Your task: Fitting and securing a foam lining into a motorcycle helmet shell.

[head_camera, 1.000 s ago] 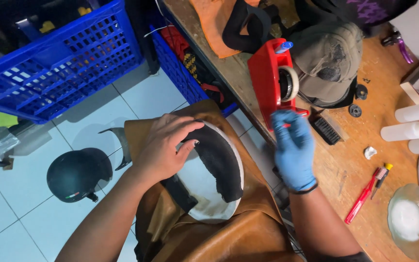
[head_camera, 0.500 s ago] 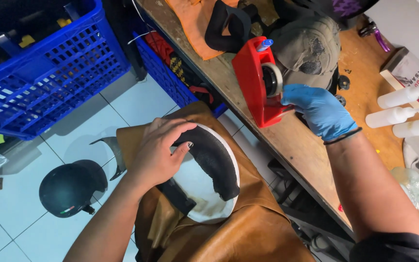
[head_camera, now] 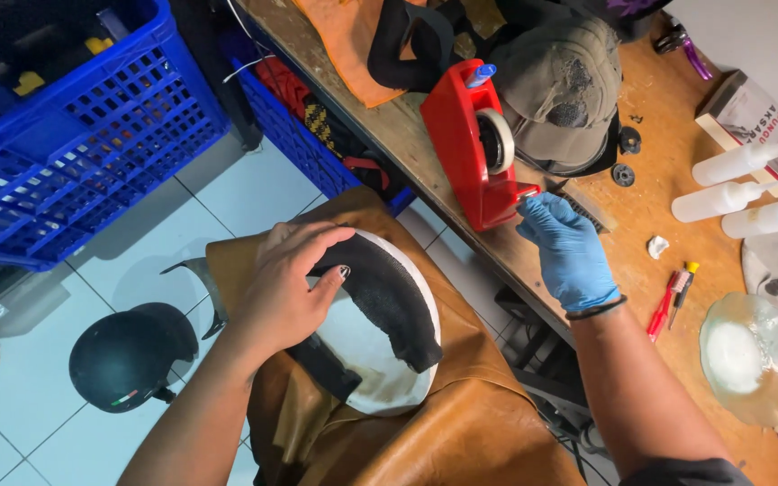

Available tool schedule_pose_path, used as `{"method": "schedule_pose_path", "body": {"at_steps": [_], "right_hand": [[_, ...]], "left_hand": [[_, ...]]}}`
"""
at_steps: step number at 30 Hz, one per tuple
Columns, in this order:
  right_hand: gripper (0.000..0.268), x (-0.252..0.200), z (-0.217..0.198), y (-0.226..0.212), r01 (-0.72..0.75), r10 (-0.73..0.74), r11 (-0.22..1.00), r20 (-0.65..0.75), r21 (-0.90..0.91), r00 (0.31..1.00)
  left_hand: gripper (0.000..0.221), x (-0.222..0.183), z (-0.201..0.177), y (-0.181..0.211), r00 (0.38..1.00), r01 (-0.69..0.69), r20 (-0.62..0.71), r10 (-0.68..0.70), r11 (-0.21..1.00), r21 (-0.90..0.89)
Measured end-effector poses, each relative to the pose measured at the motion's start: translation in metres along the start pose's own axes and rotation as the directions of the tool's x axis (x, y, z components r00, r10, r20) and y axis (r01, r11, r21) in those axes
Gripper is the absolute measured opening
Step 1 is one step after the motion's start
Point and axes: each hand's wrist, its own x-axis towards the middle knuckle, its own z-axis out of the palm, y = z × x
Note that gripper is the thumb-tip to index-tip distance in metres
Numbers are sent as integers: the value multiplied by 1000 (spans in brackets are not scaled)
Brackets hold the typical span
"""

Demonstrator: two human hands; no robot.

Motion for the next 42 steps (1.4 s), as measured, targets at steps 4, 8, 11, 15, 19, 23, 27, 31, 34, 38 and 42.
{"method": "schedule_pose_path", "body": {"at_steps": [4, 8, 11, 15, 19, 23, 27, 31, 34, 38, 42], "right_hand": [[27, 0, 11, 17, 81, -81, 990, -2, 119, 997], [21, 2, -17, 30, 117, -115, 992, 52, -45, 992], [16, -39, -31, -22, 199, -180, 939, 92, -280, 979], [24, -77, -11, -73, 502, -258, 829, 629, -246, 733], [31, -64, 76, -104, 565, -180, 818, 981, 105, 77], [27, -29, 144, -93, 493, -125, 856, 988, 155, -93], [31, -1, 189, -92, 388, 235, 912, 946, -134, -224], [38, 5, 205, -95, 441, 353, 870, 903, -221, -243], [38, 14, 212, -81, 493, 405, 830, 890, -261, -209], [37, 14, 217, -71, 586, 457, 762, 870, -276, -184], [35, 11, 220, -72, 663, 527, 672, 842, -330, -115]], "left_hand": [[42, -2, -7, 5, 1000, -1, 4, 1, 999, -41], [42, 4, -13, 8, 999, 31, 22, -29, 996, -83], [39, -2, -8, 4, 999, 44, 20, -43, 997, -63], [33, -5, -2, 4, 998, 65, -14, -65, 997, -47], [31, -5, 3, 3, 997, 40, -59, -46, 994, -101], [36, -9, 13, -14, 997, 33, -68, -39, 996, -82], [40, -11, 9, -15, 994, 67, -84, -72, 996, -65], [45, -14, 6, -19, 991, 113, -68, -118, 991, -77], [44, -16, 7, -22, 990, 70, -119, -80, 993, -92], [40, -18, 10, -27, 986, 37, -157, -51, 995, -91], [29, -20, 16, -33, 971, -27, -239, 16, 999, -42]]}}
